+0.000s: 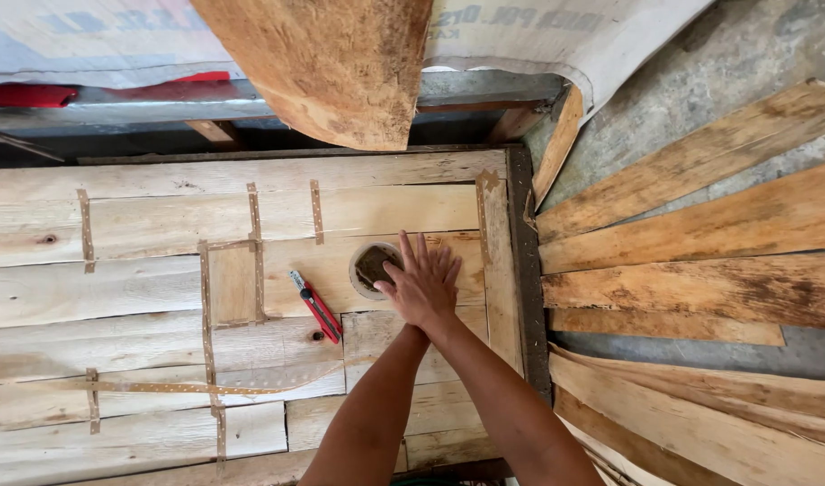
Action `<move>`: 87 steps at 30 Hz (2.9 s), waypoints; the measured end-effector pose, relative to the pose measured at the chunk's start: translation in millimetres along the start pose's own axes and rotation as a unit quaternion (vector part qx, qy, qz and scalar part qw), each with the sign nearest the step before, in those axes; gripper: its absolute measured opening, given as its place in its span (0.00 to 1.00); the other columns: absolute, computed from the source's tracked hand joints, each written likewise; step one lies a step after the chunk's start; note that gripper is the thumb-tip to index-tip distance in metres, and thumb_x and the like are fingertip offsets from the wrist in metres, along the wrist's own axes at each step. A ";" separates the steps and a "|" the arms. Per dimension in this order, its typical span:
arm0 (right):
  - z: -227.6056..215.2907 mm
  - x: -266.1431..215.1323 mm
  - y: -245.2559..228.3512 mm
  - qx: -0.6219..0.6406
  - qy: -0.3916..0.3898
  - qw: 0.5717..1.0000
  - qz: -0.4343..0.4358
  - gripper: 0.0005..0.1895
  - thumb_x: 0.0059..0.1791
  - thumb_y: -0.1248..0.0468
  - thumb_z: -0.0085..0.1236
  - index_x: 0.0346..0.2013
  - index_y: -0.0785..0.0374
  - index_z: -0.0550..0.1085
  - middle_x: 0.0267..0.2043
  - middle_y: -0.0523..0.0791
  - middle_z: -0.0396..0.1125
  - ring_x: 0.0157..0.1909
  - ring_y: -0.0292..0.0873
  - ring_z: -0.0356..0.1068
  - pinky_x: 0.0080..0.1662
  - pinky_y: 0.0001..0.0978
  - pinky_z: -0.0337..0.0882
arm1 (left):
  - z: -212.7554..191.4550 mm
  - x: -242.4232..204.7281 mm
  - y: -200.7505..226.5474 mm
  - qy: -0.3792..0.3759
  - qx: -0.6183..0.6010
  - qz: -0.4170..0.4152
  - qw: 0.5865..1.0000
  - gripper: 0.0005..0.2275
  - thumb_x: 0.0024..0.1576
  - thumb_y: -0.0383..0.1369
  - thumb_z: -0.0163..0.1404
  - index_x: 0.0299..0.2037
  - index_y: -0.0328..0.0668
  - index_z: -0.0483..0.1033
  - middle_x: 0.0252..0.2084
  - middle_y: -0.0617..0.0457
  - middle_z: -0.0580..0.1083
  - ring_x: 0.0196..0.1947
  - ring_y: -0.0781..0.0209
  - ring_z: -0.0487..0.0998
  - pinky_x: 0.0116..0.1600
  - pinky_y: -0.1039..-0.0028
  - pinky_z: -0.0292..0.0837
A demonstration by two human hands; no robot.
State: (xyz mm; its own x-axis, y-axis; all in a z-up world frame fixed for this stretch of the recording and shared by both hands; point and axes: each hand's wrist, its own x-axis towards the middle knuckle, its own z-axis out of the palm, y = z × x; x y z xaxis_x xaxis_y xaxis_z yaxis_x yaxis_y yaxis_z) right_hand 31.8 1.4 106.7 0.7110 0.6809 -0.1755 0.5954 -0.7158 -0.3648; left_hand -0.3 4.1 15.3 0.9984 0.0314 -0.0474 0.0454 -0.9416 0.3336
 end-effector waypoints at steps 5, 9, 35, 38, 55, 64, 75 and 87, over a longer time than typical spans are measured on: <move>-9.5 -3.8 15.8 0.076 0.049 0.995 0.037 0.26 0.53 0.42 0.44 0.52 0.54 0.77 0.76 0.50 0.43 0.78 0.63 0.40 0.68 0.71 0.36 | -23.8 0.1 7.2 -0.049 -0.020 -0.002 0.999 0.31 0.62 0.41 0.41 0.77 0.55 0.46 0.80 0.51 0.39 0.79 0.48 0.34 0.76 0.44 0.26; 12.4 -35.6 95.8 0.104 0.254 0.953 0.130 0.09 0.55 0.63 0.52 0.45 0.65 0.74 0.54 0.51 0.68 0.60 0.54 0.65 0.63 0.48 0.67 | 6.2 4.0 3.0 -0.085 -0.038 -0.009 0.996 0.31 0.63 0.41 0.40 0.77 0.54 0.44 0.79 0.49 0.38 0.78 0.47 0.33 0.75 0.42 0.24; -18.6 -42.8 127.5 -0.089 0.023 0.971 0.219 0.40 0.50 0.57 0.50 0.76 0.55 0.52 0.81 0.52 0.35 0.72 0.58 0.50 0.62 0.53 0.59 | -40.7 1.8 14.0 -0.131 -0.125 -0.059 0.982 0.28 0.66 0.37 0.38 0.77 0.53 0.45 0.81 0.51 0.35 0.80 0.48 0.30 0.76 0.43 0.21; -21.2 -37.3 126.0 -0.087 0.019 0.968 0.234 0.40 0.50 0.56 0.49 0.76 0.60 0.51 0.81 0.52 0.35 0.70 0.58 0.51 0.62 0.53 0.59 | -34.9 2.6 12.5 -0.125 -0.130 -0.058 0.982 0.28 0.66 0.37 0.38 0.77 0.53 0.45 0.81 0.51 0.35 0.80 0.49 0.30 0.76 0.44 0.21; -25.4 -10.1 187.8 0.246 0.139 0.924 0.259 0.29 0.54 0.70 0.43 0.72 0.56 0.62 0.41 0.48 0.77 0.44 0.50 0.77 0.50 0.46 0.74 | -31.3 2.7 10.4 -0.140 -0.125 -0.059 0.981 0.28 0.66 0.37 0.37 0.77 0.54 0.43 0.81 0.52 0.34 0.80 0.49 0.29 0.76 0.43 0.21; -62.7 16.4 175.4 0.065 -0.039 0.952 0.295 0.20 0.47 0.58 0.68 0.45 0.64 0.68 0.39 0.53 0.73 0.41 0.56 0.74 0.43 0.50 0.71 | -39.4 2.5 12.3 -0.150 -0.126 -0.063 0.978 0.27 0.67 0.37 0.37 0.77 0.54 0.44 0.81 0.52 0.33 0.80 0.50 0.29 0.76 0.44 0.21; -52.8 6.6 192.4 0.011 -0.041 0.990 0.134 0.29 0.39 0.58 0.76 0.41 0.64 0.64 0.39 0.55 0.71 0.42 0.61 0.71 0.42 0.50 0.69 | -40.9 4.5 12.0 -0.151 -0.130 -0.069 0.977 0.28 0.67 0.38 0.38 0.77 0.55 0.44 0.81 0.54 0.34 0.80 0.51 0.29 0.76 0.45 0.21; -22.4 -31.6 179.7 0.077 0.047 0.970 0.224 0.14 0.58 0.66 0.53 0.59 0.60 0.66 0.63 0.50 0.68 0.62 0.55 0.70 0.60 0.43 0.71 | -42.7 2.7 11.6 -0.153 -0.131 -0.060 0.978 0.28 0.67 0.37 0.37 0.77 0.55 0.44 0.81 0.53 0.33 0.80 0.50 0.28 0.76 0.45 0.20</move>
State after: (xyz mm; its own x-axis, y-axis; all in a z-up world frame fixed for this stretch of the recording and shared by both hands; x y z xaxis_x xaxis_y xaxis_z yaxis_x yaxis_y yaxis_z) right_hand 124.7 -152.2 67.2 0.9212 0.2841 -0.2659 0.1611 -0.9005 -0.4040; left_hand 4.4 7.6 59.2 0.9302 -0.0031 -0.3670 0.2090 -0.8175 0.5367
